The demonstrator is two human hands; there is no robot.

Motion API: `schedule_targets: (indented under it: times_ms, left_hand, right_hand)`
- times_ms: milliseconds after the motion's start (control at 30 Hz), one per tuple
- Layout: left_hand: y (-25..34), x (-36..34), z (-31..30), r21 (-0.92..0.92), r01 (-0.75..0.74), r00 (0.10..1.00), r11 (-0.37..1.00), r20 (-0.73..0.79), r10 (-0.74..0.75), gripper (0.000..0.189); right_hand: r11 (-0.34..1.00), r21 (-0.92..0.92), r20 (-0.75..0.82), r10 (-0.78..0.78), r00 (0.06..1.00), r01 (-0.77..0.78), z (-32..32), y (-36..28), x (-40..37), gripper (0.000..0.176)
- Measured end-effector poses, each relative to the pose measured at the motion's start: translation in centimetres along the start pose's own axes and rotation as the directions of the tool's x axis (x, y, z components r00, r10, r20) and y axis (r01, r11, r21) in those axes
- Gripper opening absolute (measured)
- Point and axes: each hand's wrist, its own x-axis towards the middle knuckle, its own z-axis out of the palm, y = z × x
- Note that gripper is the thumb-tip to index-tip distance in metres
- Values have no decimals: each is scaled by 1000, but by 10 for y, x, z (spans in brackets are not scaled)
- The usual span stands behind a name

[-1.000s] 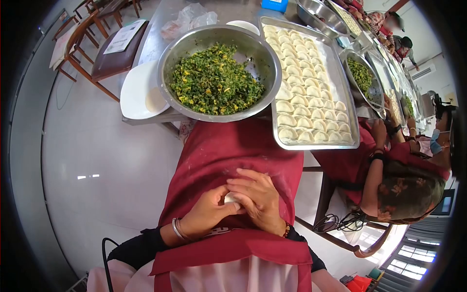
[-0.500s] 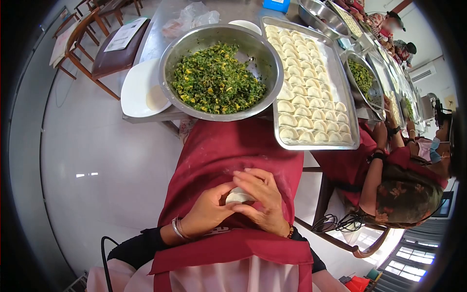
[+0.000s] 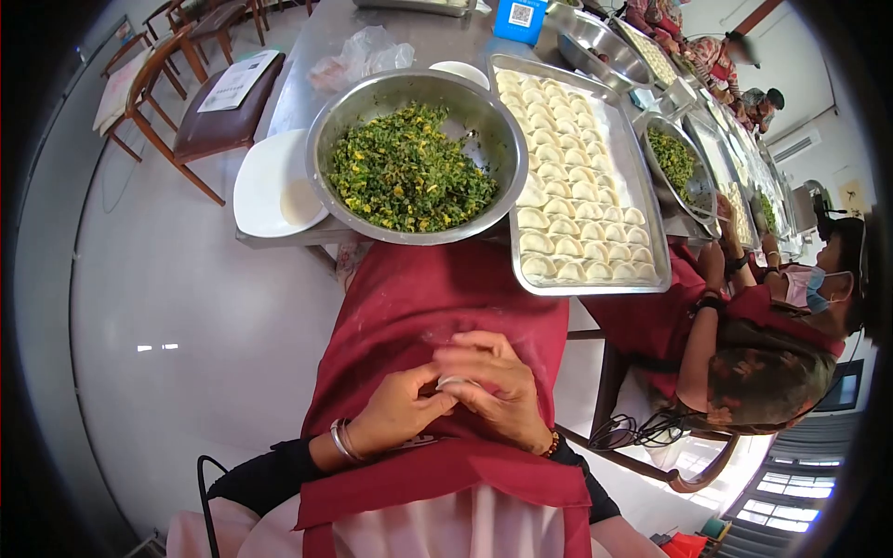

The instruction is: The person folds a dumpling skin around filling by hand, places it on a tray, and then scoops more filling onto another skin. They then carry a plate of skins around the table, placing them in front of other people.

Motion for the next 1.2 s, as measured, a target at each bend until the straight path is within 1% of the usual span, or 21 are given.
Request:
schedule_targets:
  times_ms: [33, 100, 167, 233, 267, 333, 367, 400, 467, 500, 533, 600, 633, 733, 767, 800, 867, 933, 1000, 1067, 1200]
  left_hand:
    - [-2, -2, 0, 24, 33, 999, 999, -3, -33, 29]
    - [2, -4, 0, 54, 54, 999, 997, 0, -54, 30]
    - [13, -6, 2, -133, 104, 995, 986, 13, -103, 29]
    - [15, -7, 3, -129, 82, 997, 988, 26, -79, 28]
    - [15, -8, 3, -129, 69, 997, 989, 30, -66, 27]
    - [15, -9, 4, -88, 63, 998, 994, 32, -60, 27]
    - [15, -9, 4, -49, 67, 997, 997, 32, -66, 27]
    - [16, -10, 4, -38, 52, 997, 998, 55, -50, 27]
    - [16, -10, 0, 169, 68, 994, 983, 77, -82, 26]
    - [7, -8, -2, 162, 131, 985, 978, 93, -148, 26]
    - [9, -8, 1, 172, 108, 984, 979, 119, -129, 26]
    - [16, -9, 2, 49, 136, 988, 990, 62, -139, 26]
    - [15, -7, 1, 66, 141, 986, 988, 78, -146, 26]
    - [4, 2, -2, 59, 251, 959, 966, 119, -256, 27]
    - [6, 4, -4, 109, 239, 955, 965, 151, -254, 30]
    - [10, 5, -5, 107, 235, 955, 966, 160, -250, 30]
    - [19, 5, -7, -129, 192, 980, 973, 86, -182, 33]
    - [25, 9, -20, -134, 240, 967, 962, 116, -225, 35]
    - [24, 13, -28, -200, 259, 966, 945, 75, -249, 35]
    - [23, 19, -33, -192, 263, 964, 946, 87, -250, 36]
    - [37, 30, -35, -198, 304, 952, 932, 52, -300, 34]
  right_hand:
    - [999, 13, 91, -37, 995, 36, 0, 7, -3, 16]
    - [998, -24, 98, -62, 993, 65, 0, 10, -5, 14]
    - [993, -68, 100, -85, 991, 92, -2, 14, -8, 13]
    - [989, 147, 154, -52, 987, 29, -4, 15, -8, 26]
    - [990, 139, 148, -59, 987, 38, -4, 8, -9, 26]
    - [932, 295, 111, 183, 977, -208, -4, -14, -8, 38]
    - [959, 223, 204, 130, 970, -175, -8, -8, -10, 48]
    - [924, 294, 171, 199, 965, -243, -2, -8, -14, 37]
    - [969, 205, 230, 89, 969, -137, -1, 4, -17, 27]
    - [950, 244, 224, 140, 964, -195, 1, 3, -17, 20]
    - [957, 248, 245, 90, 965, -152, 1, 10, -18, 24]
    - [868, 285, 293, 324, 900, -406, -2, -7, -19, 29]
    - [943, 206, 287, 197, 937, -262, -2, -1, -19, 33]
    - [938, 229, 285, 190, 940, -259, -8, 8, -17, 30]
    - [939, 222, 280, 195, 940, -261, -15, 10, -15, 30]
    - [892, 228, 285, 321, 903, -389, -25, 10, -14, 29]
    - [767, 266, 326, 498, 804, -584, -54, 18, -8, 28]
    - [698, 364, 284, 548, 787, -617, -95, 19, 8, 29]
    - [897, 8, 69, 440, 895, -442, -146, 25, 28, 25]
    - [860, 189, -59, 491, 869, -473, -200, 46, 50, 21]
    - [874, -235, -370, 325, 870, -426, -292, 85, 106, 17]
